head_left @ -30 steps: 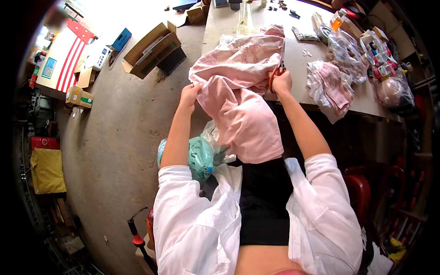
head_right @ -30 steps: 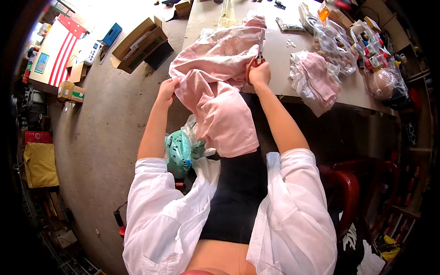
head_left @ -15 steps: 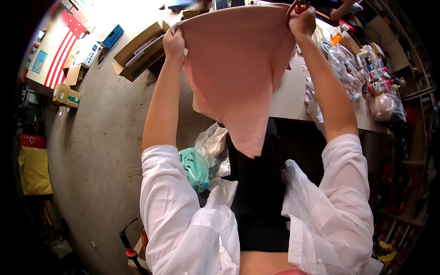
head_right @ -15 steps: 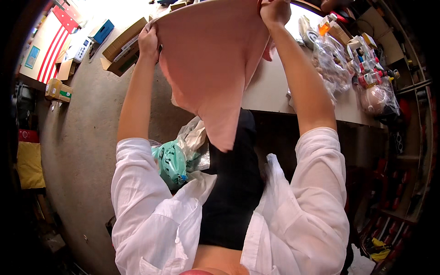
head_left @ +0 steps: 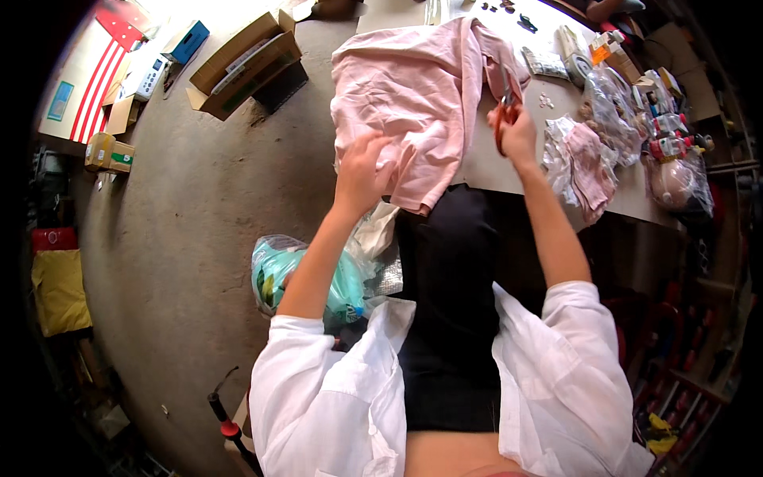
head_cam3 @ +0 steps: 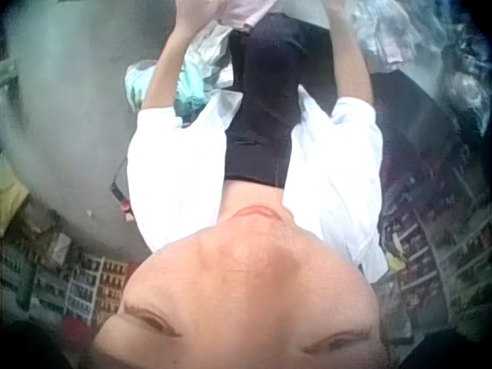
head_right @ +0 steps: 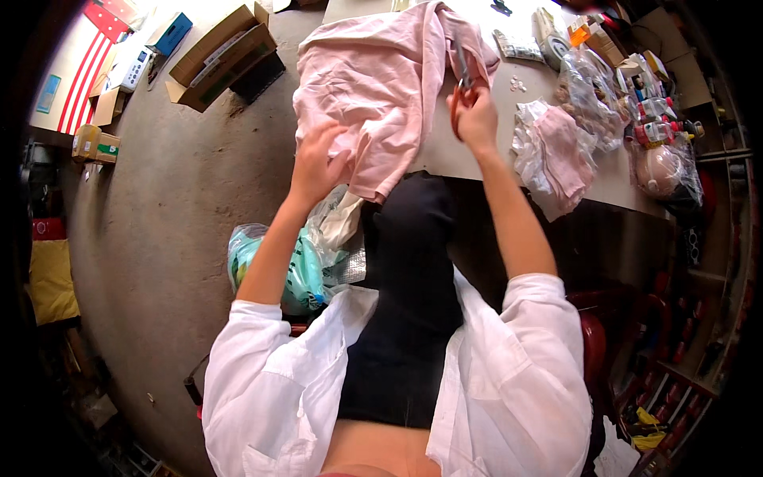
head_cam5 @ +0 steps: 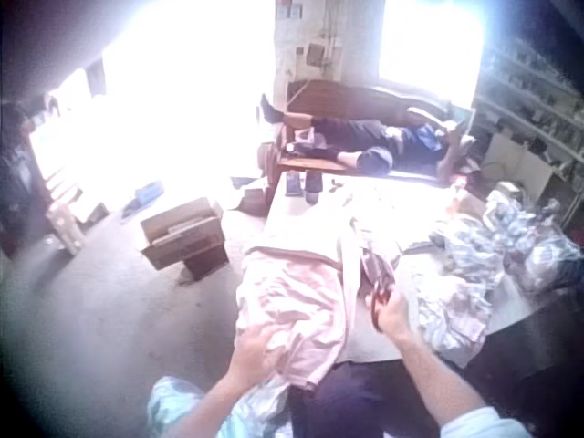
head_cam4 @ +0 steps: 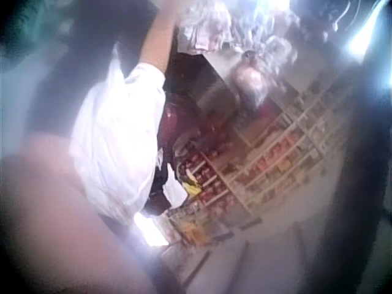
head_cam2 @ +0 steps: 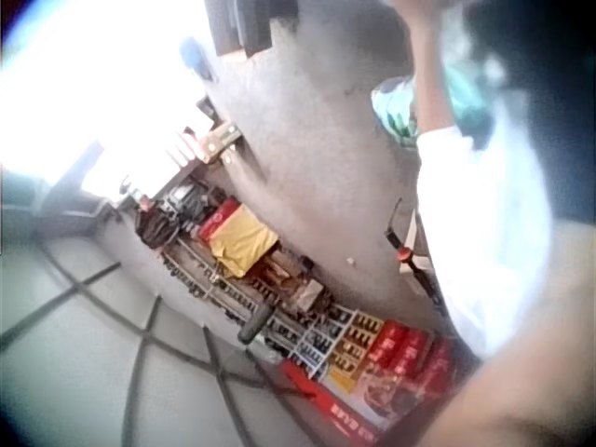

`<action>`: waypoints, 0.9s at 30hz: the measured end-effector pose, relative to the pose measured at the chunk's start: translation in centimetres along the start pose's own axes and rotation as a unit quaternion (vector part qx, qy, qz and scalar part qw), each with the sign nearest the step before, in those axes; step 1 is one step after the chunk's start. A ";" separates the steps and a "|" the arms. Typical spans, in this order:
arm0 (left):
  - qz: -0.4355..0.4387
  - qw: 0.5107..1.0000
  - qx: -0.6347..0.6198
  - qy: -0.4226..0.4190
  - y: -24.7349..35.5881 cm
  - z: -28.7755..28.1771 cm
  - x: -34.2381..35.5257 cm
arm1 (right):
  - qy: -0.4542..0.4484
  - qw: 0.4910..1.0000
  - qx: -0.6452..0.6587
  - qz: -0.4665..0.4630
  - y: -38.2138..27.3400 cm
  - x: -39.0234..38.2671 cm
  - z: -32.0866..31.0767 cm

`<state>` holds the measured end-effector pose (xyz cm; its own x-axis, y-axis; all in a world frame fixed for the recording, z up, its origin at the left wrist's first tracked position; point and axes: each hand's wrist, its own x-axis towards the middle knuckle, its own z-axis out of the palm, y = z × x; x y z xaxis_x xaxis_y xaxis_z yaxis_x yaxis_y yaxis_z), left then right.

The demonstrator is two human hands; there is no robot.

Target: The person uses orange-handled scissors to cut a piece of light pink fabric while seated. They repeatedly trim edges and separate sections of the material, holding it with one hand and cutting with the other. The cut pieces accumulate on the table and lap area.

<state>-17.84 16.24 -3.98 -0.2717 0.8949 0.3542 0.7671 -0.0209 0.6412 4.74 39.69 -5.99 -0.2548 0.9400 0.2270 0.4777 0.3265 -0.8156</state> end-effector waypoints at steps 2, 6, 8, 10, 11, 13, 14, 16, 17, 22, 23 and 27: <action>-0.012 0.999 0.045 0.026 -0.7 1.7 -2.0 | -0.046 0.994 -0.015 0.095 1.0 -2.4 1.2; -0.021 0.994 0.096 0.039 -1.4 3.1 -3.3 | -0.078 0.987 -0.086 0.112 -1.9 -4.9 4.2; -0.017 0.995 0.087 0.041 -2.0 3.5 -3.0 | -0.103 0.987 -0.021 0.125 -1.9 -4.5 5.7; -0.015 0.996 0.076 0.038 -1.9 3.7 -2.7 | -0.110 0.985 0.040 0.127 -0.9 -4.0 6.3; -0.014 0.997 0.070 0.035 -1.8 3.6 -2.6 | -0.113 0.983 0.070 0.128 -0.7 -3.7 6.5; -0.023 0.997 0.070 0.038 -2.1 3.2 -3.2 | -0.068 0.973 0.167 0.147 -4.8 -4.4 4.4; -0.016 0.997 0.065 0.040 -2.3 3.1 -2.9 | -0.032 0.979 0.170 0.108 -3.1 -3.2 4.1; -0.012 0.998 0.055 0.034 -2.4 3.2 -3.0 | 0.026 0.985 0.152 0.071 -0.9 -1.4 1.4; -0.019 0.997 0.061 0.034 -2.6 3.1 -3.3 | 0.043 0.987 0.137 0.069 -1.9 -0.8 -0.7; -0.007 0.998 0.065 0.026 -2.1 3.1 -3.1 | 0.238 0.968 -0.077 -0.010 -1.0 2.9 -8.9; -0.001 0.998 0.063 0.024 -2.1 3.4 -2.9 | 0.226 0.974 -0.026 -0.007 0.4 3.1 -9.8; 0.007 0.999 0.049 0.005 -2.8 2.8 -2.9 | 0.138 0.983 0.122 0.023 2.3 0.6 -11.2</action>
<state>-17.54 14.94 -8.75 -0.2663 0.8899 0.3704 0.8238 0.0106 0.5667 15.12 42.10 -1.82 0.0164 0.9555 0.2946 0.2598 0.2804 -0.9240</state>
